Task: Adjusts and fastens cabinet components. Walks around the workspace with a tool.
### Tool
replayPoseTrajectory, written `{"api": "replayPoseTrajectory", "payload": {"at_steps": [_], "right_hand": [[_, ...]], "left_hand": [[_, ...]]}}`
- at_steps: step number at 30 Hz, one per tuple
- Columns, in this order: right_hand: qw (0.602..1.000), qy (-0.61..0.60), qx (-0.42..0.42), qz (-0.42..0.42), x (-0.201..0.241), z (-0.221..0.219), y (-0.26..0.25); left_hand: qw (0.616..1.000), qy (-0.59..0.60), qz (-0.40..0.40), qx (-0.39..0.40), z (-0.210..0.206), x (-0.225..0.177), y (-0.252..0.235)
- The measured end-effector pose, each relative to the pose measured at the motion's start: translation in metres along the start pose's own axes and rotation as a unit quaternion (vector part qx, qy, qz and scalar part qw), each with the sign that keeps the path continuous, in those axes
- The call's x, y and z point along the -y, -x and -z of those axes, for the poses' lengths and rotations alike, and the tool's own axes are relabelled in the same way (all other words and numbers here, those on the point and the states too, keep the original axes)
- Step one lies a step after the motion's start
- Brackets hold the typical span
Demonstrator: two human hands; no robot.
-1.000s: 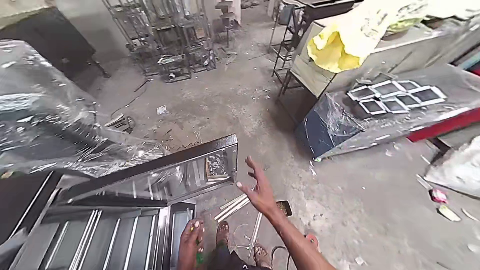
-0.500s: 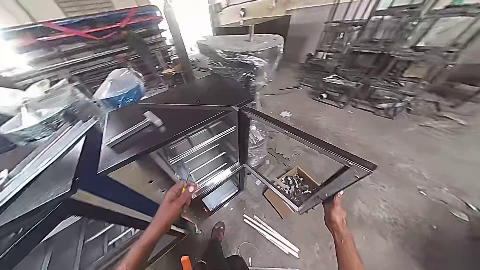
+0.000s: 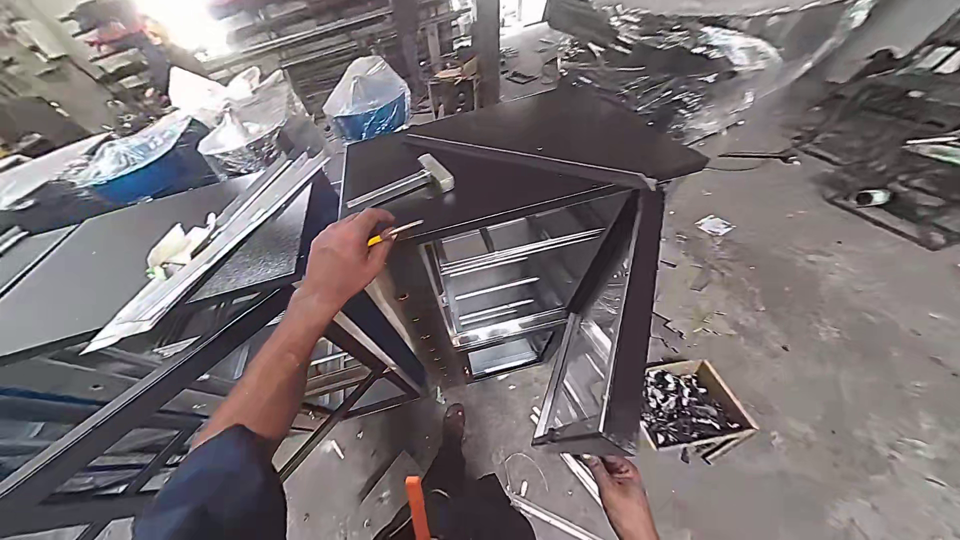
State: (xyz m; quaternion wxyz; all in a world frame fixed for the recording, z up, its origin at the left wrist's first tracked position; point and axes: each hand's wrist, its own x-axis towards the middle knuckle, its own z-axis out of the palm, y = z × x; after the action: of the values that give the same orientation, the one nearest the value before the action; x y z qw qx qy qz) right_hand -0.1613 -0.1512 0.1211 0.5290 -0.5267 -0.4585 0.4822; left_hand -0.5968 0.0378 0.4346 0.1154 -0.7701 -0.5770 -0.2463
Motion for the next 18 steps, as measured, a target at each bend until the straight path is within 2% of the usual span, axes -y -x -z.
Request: {"api": "replayPoseTrajectory", "payload": {"at_steps": [3, 7, 11, 18], "right_hand": [[0.998, 0.011, 0.06, 0.003, 0.004, -0.04, -0.025], [0.992, 0.082, 0.1, -0.012, -0.004, -0.087, -0.052], [0.972, 0.193, 0.135, -0.016, -0.007, -0.134, -0.077], [0.947, 0.241, 0.212, 0.004, 0.006, -0.201, -0.141]], "left_hand": [[0.999, -0.036, 0.01, 0.019, -0.007, 0.022, -0.023], [0.998, -0.039, -0.001, 0.04, -0.025, 0.043, -0.039], [0.999, -0.013, -0.01, 0.045, -0.036, 0.049, -0.051], [0.998, 0.002, 0.025, 0.053, -0.04, 0.049, -0.055]]}}
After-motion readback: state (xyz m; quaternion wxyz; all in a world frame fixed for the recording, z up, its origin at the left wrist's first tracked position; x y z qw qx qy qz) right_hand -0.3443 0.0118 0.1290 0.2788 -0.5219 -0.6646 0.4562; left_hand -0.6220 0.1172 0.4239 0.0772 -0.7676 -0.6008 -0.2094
